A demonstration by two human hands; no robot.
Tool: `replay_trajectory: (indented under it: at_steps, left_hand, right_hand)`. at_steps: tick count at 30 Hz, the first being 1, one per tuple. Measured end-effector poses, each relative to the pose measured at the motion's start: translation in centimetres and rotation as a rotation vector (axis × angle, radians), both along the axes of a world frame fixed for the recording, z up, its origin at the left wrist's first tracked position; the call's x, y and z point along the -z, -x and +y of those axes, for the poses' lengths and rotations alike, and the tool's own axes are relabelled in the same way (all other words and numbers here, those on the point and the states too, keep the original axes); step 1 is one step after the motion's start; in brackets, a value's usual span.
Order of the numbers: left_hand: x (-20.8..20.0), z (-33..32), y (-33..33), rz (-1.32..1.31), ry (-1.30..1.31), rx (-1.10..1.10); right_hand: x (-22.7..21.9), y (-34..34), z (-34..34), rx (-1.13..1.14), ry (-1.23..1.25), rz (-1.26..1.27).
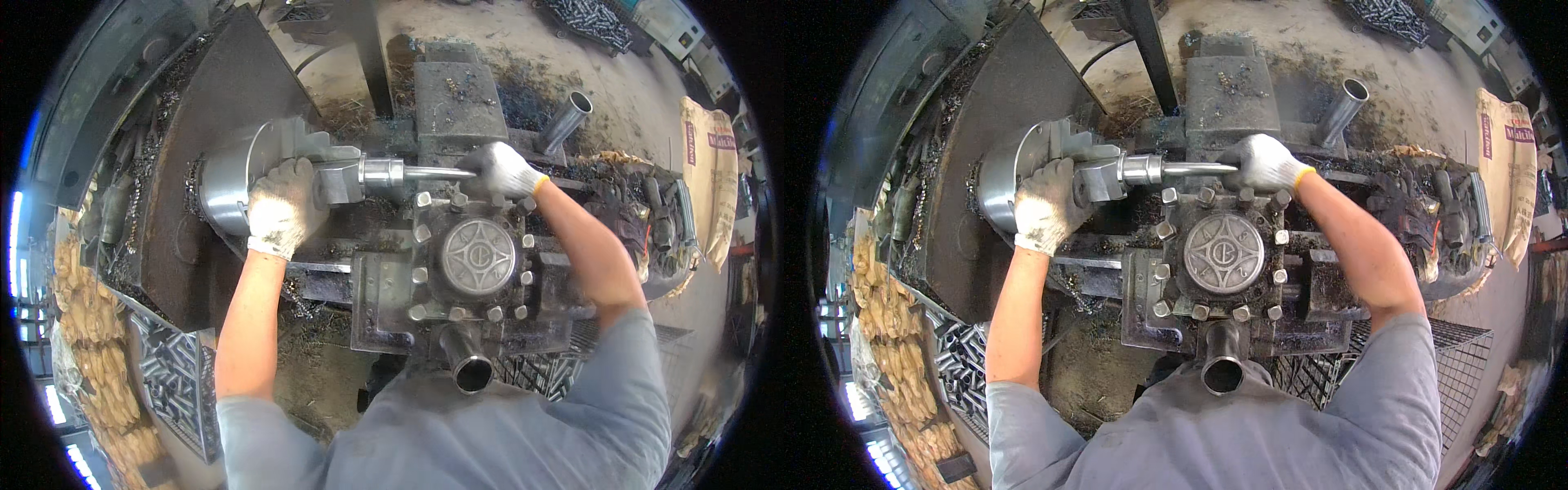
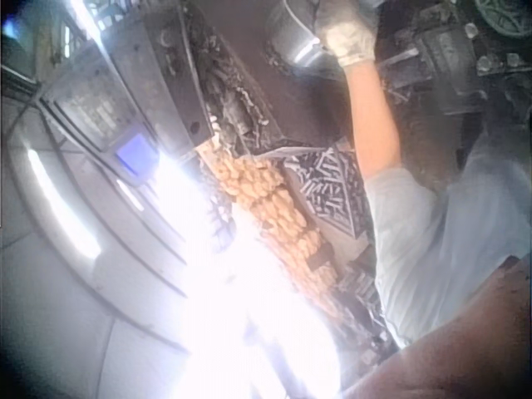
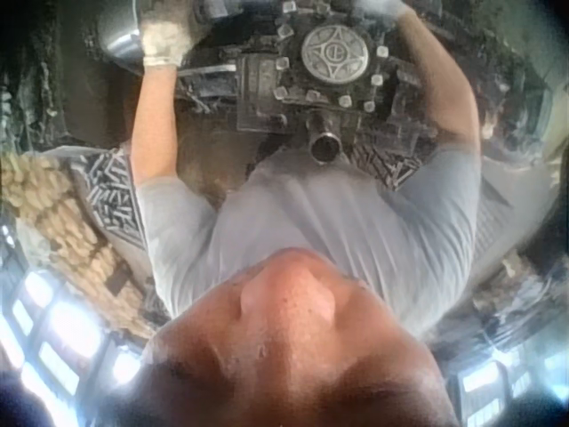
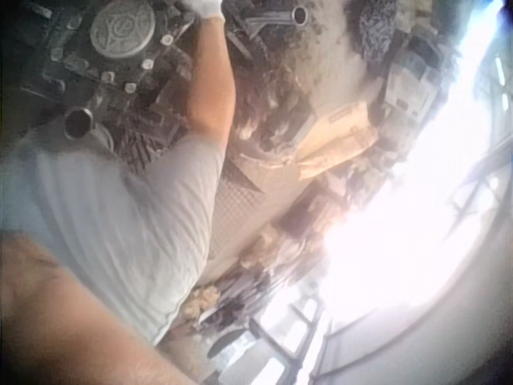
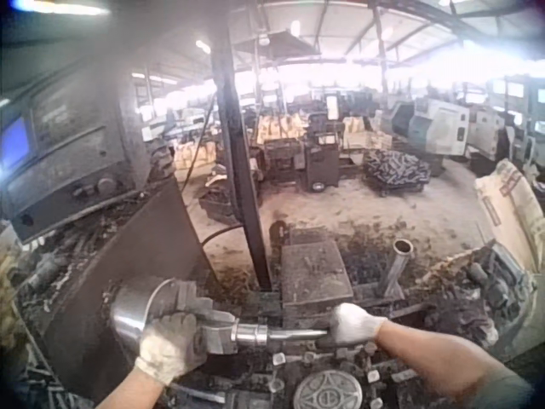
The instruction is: The person repeatedly loads cylindrical metal tubes into a lathe chuck, secures them, and operates the machine to machine the parts. After each cycle, the person removes the finished tubes and places them into a nearby wire basket.
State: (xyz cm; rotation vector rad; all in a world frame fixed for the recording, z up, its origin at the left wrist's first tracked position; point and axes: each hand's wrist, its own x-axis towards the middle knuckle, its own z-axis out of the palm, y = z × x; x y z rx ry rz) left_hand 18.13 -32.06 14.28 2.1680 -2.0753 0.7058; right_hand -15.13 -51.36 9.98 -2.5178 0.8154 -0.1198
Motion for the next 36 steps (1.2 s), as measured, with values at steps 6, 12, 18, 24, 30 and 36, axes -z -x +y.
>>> replay_trajectory:
  at_steps: [6,12,18,24,30,36]
  left_hand:
    - [0.1,0.2,0.0,0.001,-0.058,-0.018]
    - [0.1,0.2,-0.1,0.03,-0.056,-0.017]
    - [-0.6,0.1,0.6,0.094,0.062,0.171]
    - [-0.6,-0.2,1.3,-0.067,0.141,0.246]
    - [-0.8,-0.7,1.2,0.125,0.2,0.352]
    - [-4.0,1.8,2.0,0.106,0.223,0.329]
  right_hand:
    - [-7.8,2.1,-3.7,-0.066,0.22,0.368]
    - [-11.3,13.9,-3.1,0.234,0.475,0.621]
    - [-5.0,20.3,-0.7,0.276,0.428,1.052]
    - [-1.5,23.3,2.8,0.236,0.356,1.029]
    - [1.3,24.8,3.4,0.117,0.49,1.011]
    - [-5.2,18.5,6.7,0.314,0.596,0.727]
